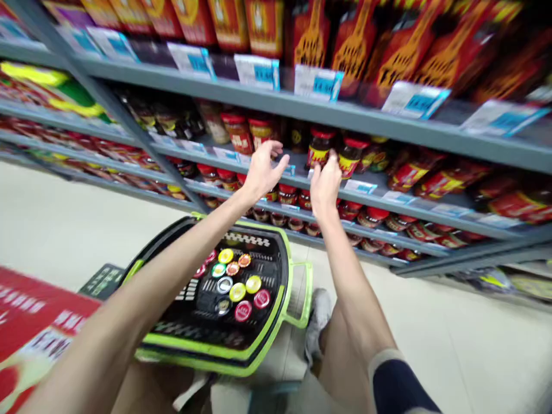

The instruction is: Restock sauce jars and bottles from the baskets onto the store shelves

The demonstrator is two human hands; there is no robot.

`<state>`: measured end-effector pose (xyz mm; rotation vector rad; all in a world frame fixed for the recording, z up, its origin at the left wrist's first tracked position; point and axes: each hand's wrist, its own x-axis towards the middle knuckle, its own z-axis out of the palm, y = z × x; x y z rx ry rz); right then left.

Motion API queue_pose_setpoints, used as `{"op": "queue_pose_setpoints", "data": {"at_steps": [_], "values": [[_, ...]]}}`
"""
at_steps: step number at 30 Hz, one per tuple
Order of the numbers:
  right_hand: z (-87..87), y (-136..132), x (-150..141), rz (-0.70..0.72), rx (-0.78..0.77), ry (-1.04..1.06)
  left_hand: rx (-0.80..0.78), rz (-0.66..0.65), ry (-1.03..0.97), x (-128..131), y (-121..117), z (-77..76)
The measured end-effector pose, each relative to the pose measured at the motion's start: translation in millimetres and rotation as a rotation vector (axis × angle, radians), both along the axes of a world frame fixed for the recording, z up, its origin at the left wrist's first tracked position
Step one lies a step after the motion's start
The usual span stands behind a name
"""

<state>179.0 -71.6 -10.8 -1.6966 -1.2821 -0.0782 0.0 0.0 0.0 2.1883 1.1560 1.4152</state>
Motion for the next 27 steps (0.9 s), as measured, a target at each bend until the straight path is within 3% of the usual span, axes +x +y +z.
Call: {"op": "queue_pose_setpoints", "data": {"at_steps": [5,10,20,27], "values": [[4.6,-7.6,0.2,0.009,-0.038,-0.002,-0.209,-0.178,0.131,41.3,12.0,10.3],[1.2,-12.0,-0.9,0.02,-0.022,-0.032,-0.345,-0.427,-0.047,58.7,22.5,7.5],[12.4,-30.3,-8.0,-0.067,-0.147,-0.124,-0.347,-0.483,0.017,59.2,26.0,5.3],[20.2,-46.0,0.5,-0.068,-0.103,-0.181,-0.301,-0.514,0.072,64.0,20.0,11.6]]}}
